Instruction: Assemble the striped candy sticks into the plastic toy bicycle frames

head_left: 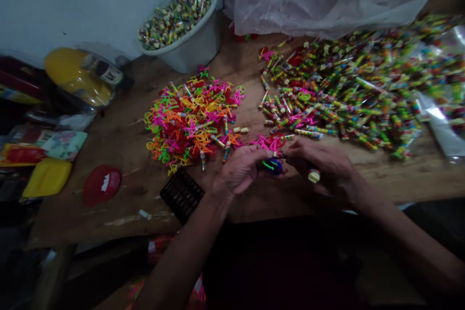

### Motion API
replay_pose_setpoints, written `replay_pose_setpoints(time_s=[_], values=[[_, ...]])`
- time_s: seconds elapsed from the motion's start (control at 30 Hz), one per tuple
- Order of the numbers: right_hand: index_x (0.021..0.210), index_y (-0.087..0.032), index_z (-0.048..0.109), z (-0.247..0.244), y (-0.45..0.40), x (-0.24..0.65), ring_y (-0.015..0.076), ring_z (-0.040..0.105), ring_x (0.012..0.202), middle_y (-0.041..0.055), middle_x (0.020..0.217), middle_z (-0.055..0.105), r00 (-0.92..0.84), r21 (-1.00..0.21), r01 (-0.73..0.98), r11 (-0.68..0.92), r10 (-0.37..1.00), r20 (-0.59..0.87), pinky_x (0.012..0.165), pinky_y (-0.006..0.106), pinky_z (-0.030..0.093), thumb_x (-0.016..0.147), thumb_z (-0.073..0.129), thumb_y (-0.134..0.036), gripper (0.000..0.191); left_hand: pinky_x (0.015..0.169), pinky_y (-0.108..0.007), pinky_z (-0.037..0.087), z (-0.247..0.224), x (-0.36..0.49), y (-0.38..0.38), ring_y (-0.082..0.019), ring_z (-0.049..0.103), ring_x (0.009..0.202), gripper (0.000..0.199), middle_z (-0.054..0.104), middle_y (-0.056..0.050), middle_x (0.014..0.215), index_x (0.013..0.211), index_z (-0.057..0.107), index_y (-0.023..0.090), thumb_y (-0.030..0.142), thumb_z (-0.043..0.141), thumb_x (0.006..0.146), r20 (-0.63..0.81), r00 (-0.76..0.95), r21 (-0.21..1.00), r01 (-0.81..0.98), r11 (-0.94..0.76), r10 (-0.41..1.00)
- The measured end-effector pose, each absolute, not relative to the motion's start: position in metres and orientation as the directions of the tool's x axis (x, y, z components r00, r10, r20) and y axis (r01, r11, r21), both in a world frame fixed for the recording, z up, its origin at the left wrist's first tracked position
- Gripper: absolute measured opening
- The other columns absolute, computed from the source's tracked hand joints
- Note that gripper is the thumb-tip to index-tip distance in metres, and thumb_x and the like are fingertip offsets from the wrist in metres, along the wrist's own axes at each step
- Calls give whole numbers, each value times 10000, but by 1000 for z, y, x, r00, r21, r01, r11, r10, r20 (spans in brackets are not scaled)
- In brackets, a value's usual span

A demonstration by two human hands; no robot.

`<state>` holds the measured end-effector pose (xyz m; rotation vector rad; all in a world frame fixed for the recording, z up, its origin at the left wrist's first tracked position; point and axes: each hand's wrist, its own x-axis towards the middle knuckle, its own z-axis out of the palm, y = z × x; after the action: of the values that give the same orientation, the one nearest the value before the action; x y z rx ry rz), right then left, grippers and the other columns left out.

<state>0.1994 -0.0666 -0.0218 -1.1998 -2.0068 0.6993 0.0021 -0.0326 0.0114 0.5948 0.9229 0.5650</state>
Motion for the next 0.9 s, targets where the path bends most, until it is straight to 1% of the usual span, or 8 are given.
replay_pose_setpoints(time_s=[0.3,0.4,0.47,0.53,0.6,0.7,0.8,0.9], values=[[1206,-231,491,-23,-60,188,217,599,1011,77,1052,643,-400,-671,407,620,781,479,844,350,499,815,471,-152,399,712,-321,514,12,1,-36,-153,631,683,243,662,-70,773,845,632,83,292,676,728,-528,401,757,-177,628,749],[1250,-208,473,-30,-53,174,208,603,1023,98,1136,616,-161,-719,493,489,864,477,830,336,512,844,517,-174,410,694,-280,495,29,-29,-15,-140,614,681,287,657,-54,775,816,633,106,376,672,727,-439,226,893,5,450,870],[1227,-202,498,-36,-49,169,193,634,936,90,1090,636,-54,-763,505,403,898,437,755,308,529,855,524,-200,373,673,-263,477,46,-62,4,-142,599,681,320,652,-44,775,828,633,125,433,636,744,-292,18,926,256,278,956],[1116,-214,573,-40,-48,165,169,651,840,59,972,668,-66,-776,492,395,906,419,692,276,527,866,511,-199,258,690,-287,468,65,-96,24,-174,596,729,335,652,-50,799,854,632,144,464,568,781,-73,-151,805,574,148,986],[1005,-218,617,-39,-47,161,150,656,783,38,881,682,-114,-770,470,432,894,432,666,248,522,874,494,-182,184,778,-360,453,78,-121,42,-242,589,848,324,656,-89,872,880,644,148,442,539,795,130,-222,469,873,137,966],[983,-209,630,-34,-46,154,135,665,741,35,841,692,-108,-764,456,457,880,463,635,214,521,871,485,-167,188,879,-481,388,85,-126,63,-359,487,1069,380,568,-183,1178,1080,612,119,346,559,780,404,-192,-33,974,224,894],[990,-215,636,-35,-42,151,133,671,732,26,829,698,-108,-766,454,456,881,460,631,205,522,858,512,-177,184,906,-495,367,73,-95,80,-355,428,1142,426,456,-163,1334,1223,528,141,261,504,816,498,-86,-132,976,174,863],[974,-225,640,-42,-37,152,147,673,755,25,848,702,-144,-803,454,387,921,362,650,219,529,845,549,-223,158,923,-439,375,43,-49,94,-281,510,1040,288,603,-114,1125,1057,622,159,230,416,869,297,89,-84,994,-67,951]])
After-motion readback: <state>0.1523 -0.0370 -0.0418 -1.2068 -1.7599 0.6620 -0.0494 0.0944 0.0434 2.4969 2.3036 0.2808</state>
